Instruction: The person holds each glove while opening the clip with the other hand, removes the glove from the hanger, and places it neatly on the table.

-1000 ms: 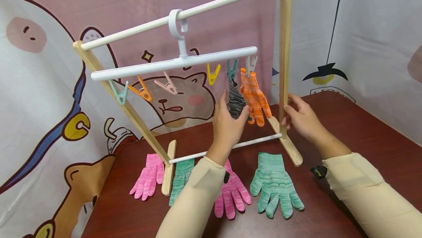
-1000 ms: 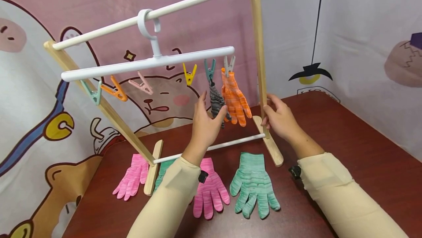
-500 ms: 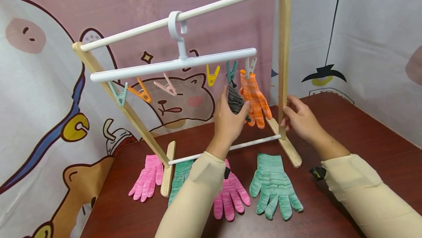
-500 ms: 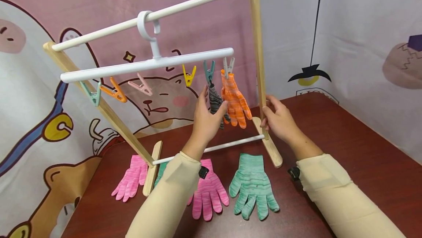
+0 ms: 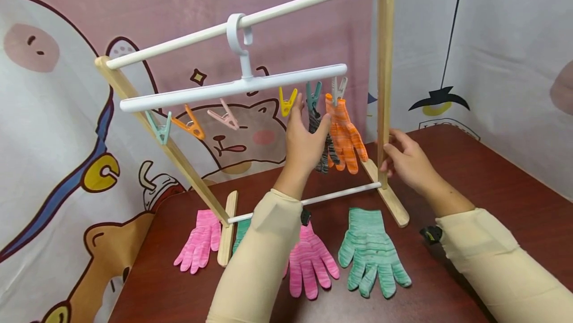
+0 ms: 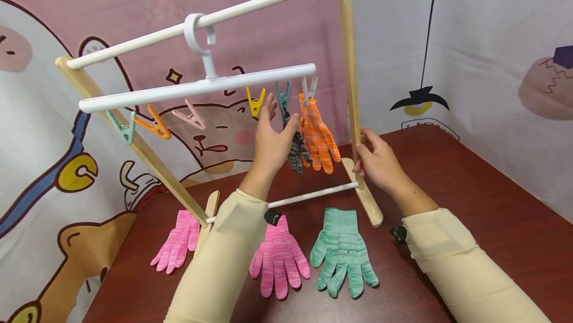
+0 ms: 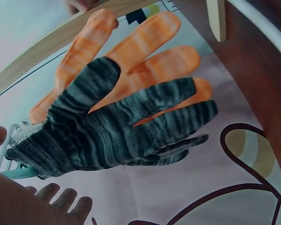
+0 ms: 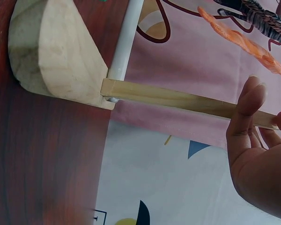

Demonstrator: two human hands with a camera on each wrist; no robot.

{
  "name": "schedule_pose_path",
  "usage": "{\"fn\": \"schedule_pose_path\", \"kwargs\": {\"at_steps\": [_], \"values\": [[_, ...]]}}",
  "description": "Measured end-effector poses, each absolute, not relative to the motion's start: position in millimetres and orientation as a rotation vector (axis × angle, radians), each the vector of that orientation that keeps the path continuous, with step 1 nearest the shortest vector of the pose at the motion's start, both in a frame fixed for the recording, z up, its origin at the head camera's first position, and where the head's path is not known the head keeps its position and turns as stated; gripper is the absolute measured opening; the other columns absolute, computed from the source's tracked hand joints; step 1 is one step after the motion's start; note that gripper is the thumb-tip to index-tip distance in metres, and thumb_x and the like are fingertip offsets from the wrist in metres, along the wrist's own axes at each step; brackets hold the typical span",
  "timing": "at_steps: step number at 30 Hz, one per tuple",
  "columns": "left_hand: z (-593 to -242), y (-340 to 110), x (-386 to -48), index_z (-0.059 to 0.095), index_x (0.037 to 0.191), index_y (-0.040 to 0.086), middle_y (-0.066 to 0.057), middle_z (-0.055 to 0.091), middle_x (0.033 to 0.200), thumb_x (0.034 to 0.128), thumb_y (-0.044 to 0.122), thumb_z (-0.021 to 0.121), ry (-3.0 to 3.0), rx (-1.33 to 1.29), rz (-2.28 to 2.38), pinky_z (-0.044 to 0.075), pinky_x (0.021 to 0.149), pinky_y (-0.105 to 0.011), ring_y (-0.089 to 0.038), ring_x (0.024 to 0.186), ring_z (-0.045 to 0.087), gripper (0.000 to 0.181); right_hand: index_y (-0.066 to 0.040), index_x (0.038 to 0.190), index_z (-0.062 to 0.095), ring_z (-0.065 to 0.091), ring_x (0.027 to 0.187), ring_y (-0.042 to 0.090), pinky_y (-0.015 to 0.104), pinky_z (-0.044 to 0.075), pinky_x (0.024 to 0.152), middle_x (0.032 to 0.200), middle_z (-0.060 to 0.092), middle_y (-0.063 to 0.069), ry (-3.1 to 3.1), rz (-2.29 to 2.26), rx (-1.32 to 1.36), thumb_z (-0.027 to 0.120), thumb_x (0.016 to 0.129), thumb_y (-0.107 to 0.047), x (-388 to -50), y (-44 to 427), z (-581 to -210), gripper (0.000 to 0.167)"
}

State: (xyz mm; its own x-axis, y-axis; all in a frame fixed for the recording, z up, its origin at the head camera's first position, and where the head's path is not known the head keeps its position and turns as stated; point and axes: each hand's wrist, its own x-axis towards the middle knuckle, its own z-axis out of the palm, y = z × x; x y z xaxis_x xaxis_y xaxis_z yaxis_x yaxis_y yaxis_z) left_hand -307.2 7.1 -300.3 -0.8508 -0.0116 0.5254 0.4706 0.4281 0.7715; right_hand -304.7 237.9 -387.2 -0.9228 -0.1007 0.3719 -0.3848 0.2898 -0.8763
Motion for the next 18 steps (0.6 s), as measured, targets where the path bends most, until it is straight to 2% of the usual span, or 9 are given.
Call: {"fn": "schedule_pose_path", "kwargs": {"at_steps": [6, 11, 15, 18], "values": [[-289, 9, -307, 0.022, 0.159, 0.021, -0.003, 0.038, 0.16, 0.098, 0.033, 0.062, -2.236, -0.389, -1.468, 0.031, 0.12, -0.044, -0.018, 0.149, 0.033, 0.074, -0.002, 0.149, 0.035, 0.062, 0.062, 0.015, 0.033, 0.053, 0.052, 0.116, 0.051, 0.006, -2.305, 1.695, 0.445, 0.036, 0.108, -0.015, -305, 237, -386, 0.043], [-284, 13, -306, 0.023, 0.159, 0.024, -0.003, 0.037, 0.16, 0.1003, 0.031, 0.058, -2.235, -0.396, -1.485, 0.032, 0.119, -0.046, -0.018, 0.148, 0.035, 0.069, -0.002, 0.149, 0.035, 0.062, 0.063, 0.015, 0.032, 0.053, 0.052, 0.118, 0.05, 0.012, -2.319, 1.695, 0.437, 0.035, 0.108, -0.015, -304, 238, -384, 0.043], [-280, 15, -305, 0.027, 0.158, 0.021, -0.003, 0.04, 0.158, 0.1009, 0.029, 0.056, -2.23, -0.394, -1.471, 0.034, 0.118, -0.044, -0.019, 0.145, 0.038, 0.064, -0.001, 0.149, 0.035, 0.062, 0.063, 0.015, 0.033, 0.054, 0.053, 0.12, 0.049, 0.019, -2.327, 1.702, 0.441, 0.035, 0.108, -0.015, -303, 238, -383, 0.043], [-278, 17, -304, 0.03, 0.156, 0.017, -0.005, 0.044, 0.154, 0.1005, 0.026, 0.057, -2.221, -0.396, -1.459, 0.037, 0.115, -0.045, -0.021, 0.141, 0.043, 0.063, -0.001, 0.148, 0.036, 0.062, 0.062, 0.014, 0.033, 0.054, 0.053, 0.119, 0.05, 0.017, -2.324, 1.702, 0.441, 0.035, 0.108, -0.015, -303, 238, -383, 0.043]]}}
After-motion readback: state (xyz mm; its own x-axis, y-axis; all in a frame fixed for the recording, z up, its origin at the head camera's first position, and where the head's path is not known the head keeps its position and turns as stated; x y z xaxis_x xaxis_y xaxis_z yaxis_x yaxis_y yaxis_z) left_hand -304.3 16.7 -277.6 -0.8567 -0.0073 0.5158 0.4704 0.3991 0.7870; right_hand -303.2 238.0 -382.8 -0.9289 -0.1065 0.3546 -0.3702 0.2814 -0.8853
